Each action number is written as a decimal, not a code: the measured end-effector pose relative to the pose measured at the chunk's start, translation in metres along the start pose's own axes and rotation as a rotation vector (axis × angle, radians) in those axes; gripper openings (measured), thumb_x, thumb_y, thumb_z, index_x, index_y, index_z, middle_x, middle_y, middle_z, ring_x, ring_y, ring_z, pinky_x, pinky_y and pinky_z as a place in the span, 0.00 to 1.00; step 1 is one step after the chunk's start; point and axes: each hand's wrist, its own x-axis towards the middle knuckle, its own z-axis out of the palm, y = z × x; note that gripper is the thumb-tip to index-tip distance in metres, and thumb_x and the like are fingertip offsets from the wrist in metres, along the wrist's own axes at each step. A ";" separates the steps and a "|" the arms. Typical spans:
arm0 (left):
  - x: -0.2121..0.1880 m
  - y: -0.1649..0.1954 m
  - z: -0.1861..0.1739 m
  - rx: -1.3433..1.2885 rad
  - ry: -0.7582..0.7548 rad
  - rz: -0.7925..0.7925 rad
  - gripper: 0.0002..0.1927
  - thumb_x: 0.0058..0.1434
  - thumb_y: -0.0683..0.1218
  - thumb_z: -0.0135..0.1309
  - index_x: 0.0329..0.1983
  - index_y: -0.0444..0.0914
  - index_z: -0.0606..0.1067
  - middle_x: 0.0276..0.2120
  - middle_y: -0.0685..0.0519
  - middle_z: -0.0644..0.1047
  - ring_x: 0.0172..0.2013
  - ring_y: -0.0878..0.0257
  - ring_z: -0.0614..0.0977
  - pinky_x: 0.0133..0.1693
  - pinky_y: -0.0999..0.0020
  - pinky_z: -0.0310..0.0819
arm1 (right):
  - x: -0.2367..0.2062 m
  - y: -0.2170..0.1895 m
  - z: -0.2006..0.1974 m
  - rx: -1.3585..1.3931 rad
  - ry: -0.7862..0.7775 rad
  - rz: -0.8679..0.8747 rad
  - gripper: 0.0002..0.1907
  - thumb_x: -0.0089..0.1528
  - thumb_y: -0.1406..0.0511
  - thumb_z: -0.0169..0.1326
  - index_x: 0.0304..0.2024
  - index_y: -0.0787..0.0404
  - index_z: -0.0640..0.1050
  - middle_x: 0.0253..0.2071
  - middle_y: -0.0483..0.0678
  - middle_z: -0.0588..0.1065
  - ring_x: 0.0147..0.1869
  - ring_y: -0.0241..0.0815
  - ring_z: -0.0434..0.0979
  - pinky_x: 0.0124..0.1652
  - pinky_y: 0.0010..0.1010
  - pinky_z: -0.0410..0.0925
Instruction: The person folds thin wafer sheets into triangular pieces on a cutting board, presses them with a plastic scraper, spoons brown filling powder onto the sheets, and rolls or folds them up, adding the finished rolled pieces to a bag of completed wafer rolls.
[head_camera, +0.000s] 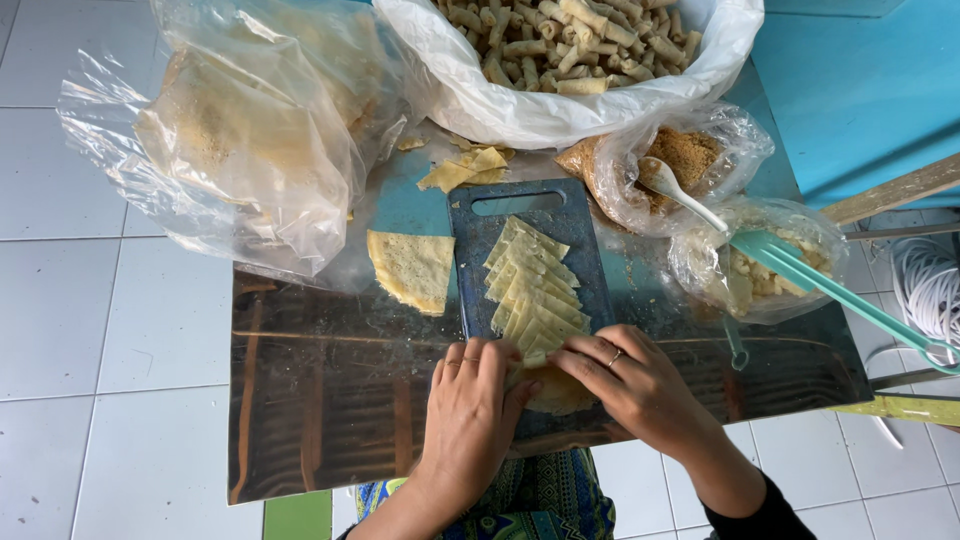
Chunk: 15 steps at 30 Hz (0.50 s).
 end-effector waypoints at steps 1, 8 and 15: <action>0.000 0.000 0.000 0.017 0.003 0.015 0.17 0.59 0.49 0.62 0.45 0.39 0.71 0.38 0.49 0.74 0.41 0.49 0.75 0.43 0.54 0.66 | 0.001 0.001 -0.004 -0.008 -0.043 -0.004 0.27 0.50 0.73 0.61 0.54 0.61 0.79 0.51 0.46 0.77 0.51 0.48 0.74 0.50 0.40 0.73; -0.001 0.002 -0.004 -0.018 -0.054 -0.059 0.17 0.59 0.49 0.62 0.44 0.39 0.70 0.35 0.51 0.74 0.39 0.52 0.75 0.42 0.55 0.66 | 0.005 0.001 -0.033 -0.051 -0.134 -0.033 0.24 0.52 0.73 0.58 0.52 0.61 0.80 0.49 0.46 0.76 0.51 0.45 0.75 0.51 0.39 0.73; -0.006 0.003 -0.007 0.003 -0.027 -0.010 0.14 0.60 0.49 0.61 0.45 0.41 0.73 0.35 0.52 0.74 0.39 0.52 0.75 0.42 0.56 0.66 | -0.004 0.002 -0.039 0.011 -0.053 -0.006 0.20 0.51 0.72 0.62 0.46 0.57 0.84 0.45 0.42 0.79 0.47 0.42 0.76 0.46 0.35 0.72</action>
